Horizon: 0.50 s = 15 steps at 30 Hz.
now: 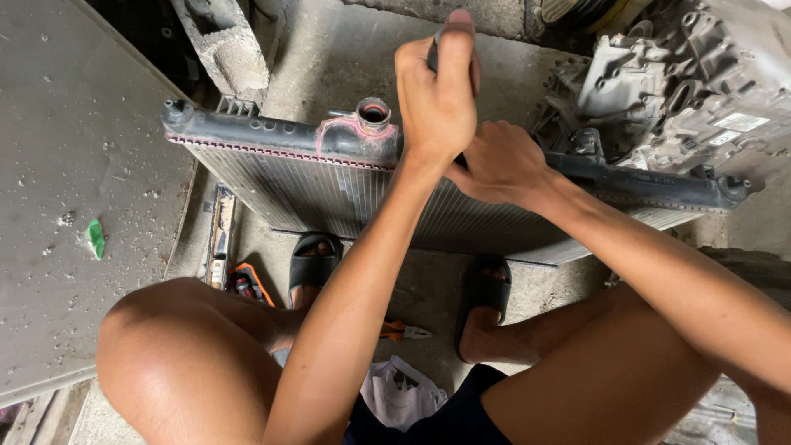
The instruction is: The person uses a hammer to repeatedly tap the top plastic tank of a car radiator. They hold the radiator steady with one hand while striking the seam area with the other. The task continues throughout the clip without a visible final state.
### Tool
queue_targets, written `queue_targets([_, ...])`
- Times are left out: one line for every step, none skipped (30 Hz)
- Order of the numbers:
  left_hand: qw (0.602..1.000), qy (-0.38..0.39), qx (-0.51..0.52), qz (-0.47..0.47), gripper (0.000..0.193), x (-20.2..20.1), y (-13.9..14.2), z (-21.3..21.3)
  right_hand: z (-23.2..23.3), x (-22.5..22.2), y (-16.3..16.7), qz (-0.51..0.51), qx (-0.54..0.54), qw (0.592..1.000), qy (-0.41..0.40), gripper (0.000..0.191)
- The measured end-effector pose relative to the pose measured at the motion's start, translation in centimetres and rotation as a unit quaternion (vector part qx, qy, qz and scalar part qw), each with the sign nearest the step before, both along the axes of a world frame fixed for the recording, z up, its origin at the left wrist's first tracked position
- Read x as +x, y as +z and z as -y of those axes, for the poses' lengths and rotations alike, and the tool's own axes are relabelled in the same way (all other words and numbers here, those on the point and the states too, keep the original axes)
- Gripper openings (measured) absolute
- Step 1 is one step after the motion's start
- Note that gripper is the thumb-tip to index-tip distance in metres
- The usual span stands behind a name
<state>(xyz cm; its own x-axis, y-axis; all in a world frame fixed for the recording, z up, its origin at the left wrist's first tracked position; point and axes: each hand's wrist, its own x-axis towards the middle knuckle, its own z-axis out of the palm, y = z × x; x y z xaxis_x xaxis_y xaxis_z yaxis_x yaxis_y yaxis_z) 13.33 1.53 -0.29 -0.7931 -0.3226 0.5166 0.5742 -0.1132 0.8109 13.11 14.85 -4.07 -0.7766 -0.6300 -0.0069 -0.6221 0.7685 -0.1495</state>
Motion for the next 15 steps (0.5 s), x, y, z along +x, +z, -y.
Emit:
queue_targets([1.000, 0.003, -0.004, 0.007, 0.053, -0.1, -0.1, -0.2, 0.0, 0.0, -0.1, -0.011, -0.002, 1.000, 0.008, 0.047])
queue_targets([1.000, 0.005, -0.008, 0.012, 0.054, -0.3, -0.1, -0.5, 0.0, 0.1, -0.2, -0.023, -0.003, 1.000, 0.015, 0.045])
queue_targets([1.000, 0.008, -0.012, 0.017, 0.056, -0.6, -0.2, -0.7, 0.1, 0.2, -0.2, -0.016, 0.030, 0.999, 0.001, 0.044])
queue_targets([0.999, 0.011, -0.018, 0.029, 0.056, -0.9, -0.3, -0.8, 0.2, 0.3, -0.3, -0.009, 0.062, 0.998, -0.012, 0.042])
queue_targets([0.999, 0.014, -0.025, 0.041, 0.056, -1.3, -0.4, -0.9, 0.3, 0.5, -0.4, -0.002, 0.094, 0.995, -0.025, 0.041])
queue_targets([0.998, 0.018, -0.031, 0.053, 0.056, -1.6, -0.5, -1.0, 0.3, 0.8, -0.5, 0.012, 0.096, 0.995, -0.023, 0.044])
queue_targets([0.995, 0.020, 0.002, 0.097, 0.057, -1.7, -0.7, -1.1, 0.3, 1.1, -0.6, 0.023, 0.097, 0.995, -0.021, 0.047])
queue_targets([0.989, 0.020, 0.036, 0.141, 0.058, -1.6, -1.0, -1.2, 0.2, 1.2, -0.7, 0.036, 0.101, 0.994, -0.020, 0.050])
queue_targets([0.979, 0.022, 0.071, 0.188, 0.059, -1.2, -1.4, -1.3, 0.1, 1.4, -0.7, 0.032, 0.084, 0.996, -0.005, 0.042])
queue_targets([0.985, 0.023, 0.048, 0.162, 0.059, -0.3, -2.0, -1.5, 0.0, 1.4, -0.7, 0.026, 0.063, 0.998, 0.011, 0.034])
queue_targets([0.991, 0.015, 0.021, 0.128, 0.059, 1.0, -2.6, -1.6, -0.1, 1.3, -0.7, 0.012, 0.040, 0.999, 0.018, 0.025])
queue_targets([0.996, -0.008, -0.007, 0.091, 0.059, 1.7, -2.8, -2.0, -0.4, 1.2, -0.6, -0.009, -0.001, 1.000, 0.001, 0.024])
queue_targets([0.997, -0.032, 0.000, 0.068, 0.058, 2.2, -2.9, -2.2, -0.5, 1.1, -0.5, -0.022, -0.038, 0.999, -0.016, 0.024])
queue_targets([0.997, -0.043, 0.011, 0.060, 0.057, 2.9, -3.0, -2.1, -0.6, 1.3, -0.5, -0.020, -0.073, 0.997, -0.022, 0.026])
queue_targets([0.997, -0.038, 0.025, 0.058, 0.057, 3.8, -3.0, -1.9, -0.7, 1.4, -0.4, 0.000, -0.043, 0.999, -0.004, 0.024])
